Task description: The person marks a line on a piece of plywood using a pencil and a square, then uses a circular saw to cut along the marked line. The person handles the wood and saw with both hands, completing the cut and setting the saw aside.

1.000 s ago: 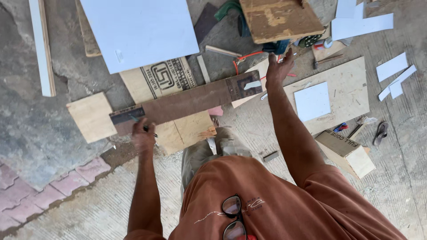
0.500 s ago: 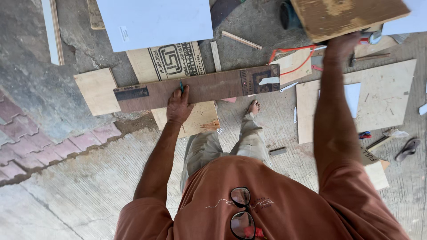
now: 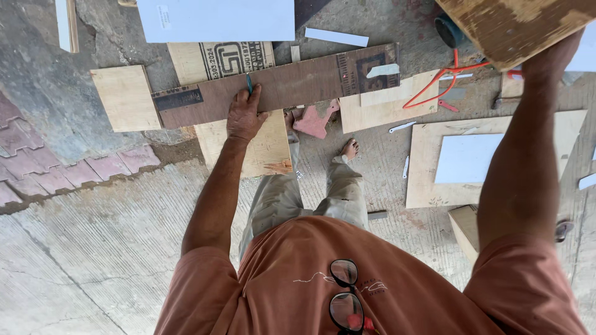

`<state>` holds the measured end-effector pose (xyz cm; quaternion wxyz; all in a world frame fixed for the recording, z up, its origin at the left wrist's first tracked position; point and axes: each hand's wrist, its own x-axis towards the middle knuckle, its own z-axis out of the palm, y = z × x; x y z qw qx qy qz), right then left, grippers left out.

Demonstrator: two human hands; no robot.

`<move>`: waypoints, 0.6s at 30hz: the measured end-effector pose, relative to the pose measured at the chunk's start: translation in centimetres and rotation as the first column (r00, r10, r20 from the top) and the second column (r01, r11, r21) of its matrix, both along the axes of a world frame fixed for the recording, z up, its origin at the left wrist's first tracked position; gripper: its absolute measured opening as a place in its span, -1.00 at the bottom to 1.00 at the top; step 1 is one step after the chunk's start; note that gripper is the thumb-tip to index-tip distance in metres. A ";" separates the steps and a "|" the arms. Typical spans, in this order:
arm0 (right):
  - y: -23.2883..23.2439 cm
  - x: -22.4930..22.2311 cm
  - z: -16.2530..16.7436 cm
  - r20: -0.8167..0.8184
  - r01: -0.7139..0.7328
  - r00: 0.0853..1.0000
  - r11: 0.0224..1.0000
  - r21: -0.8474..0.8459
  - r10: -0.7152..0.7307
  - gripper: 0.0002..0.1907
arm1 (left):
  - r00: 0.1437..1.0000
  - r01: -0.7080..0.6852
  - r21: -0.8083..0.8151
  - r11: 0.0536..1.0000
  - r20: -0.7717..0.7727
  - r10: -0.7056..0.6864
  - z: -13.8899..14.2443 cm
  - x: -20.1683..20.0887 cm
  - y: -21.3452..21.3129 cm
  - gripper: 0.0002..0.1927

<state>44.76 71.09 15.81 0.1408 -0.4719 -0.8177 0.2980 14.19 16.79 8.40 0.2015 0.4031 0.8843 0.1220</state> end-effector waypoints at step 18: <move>-43.2 0.6 -6.5 0.029 -0.112 0.986 0.789 -0.604 0.163 -0.70 | 0.161 -0.919 0.219 -0.328 0.968 0.194 5.4 -17.9 6.3 -0.62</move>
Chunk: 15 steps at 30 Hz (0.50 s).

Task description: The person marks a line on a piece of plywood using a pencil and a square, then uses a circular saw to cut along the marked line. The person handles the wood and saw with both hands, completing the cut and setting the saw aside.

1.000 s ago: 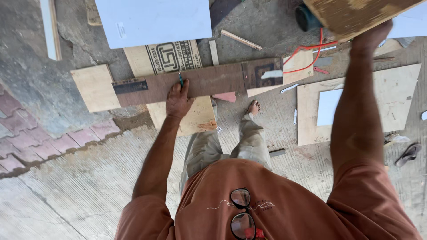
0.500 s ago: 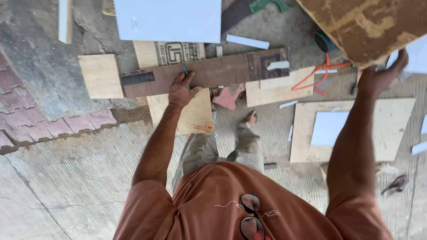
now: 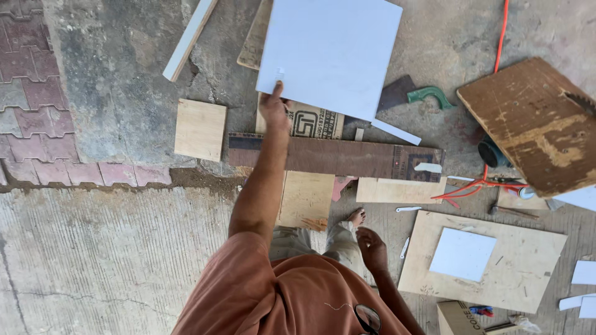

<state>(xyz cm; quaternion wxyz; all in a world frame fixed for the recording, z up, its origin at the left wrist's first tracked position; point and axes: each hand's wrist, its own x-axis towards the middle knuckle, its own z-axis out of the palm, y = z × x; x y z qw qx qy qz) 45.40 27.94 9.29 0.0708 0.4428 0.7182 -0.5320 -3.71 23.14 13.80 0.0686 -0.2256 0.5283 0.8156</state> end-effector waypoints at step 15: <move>5.2 -6.7 2.2 0.087 -0.068 0.995 0.989 0.129 0.057 -0.68 | 0.230 0.552 -0.830 0.083 0.056 -0.972 3.1 -5.4 16.5 -0.60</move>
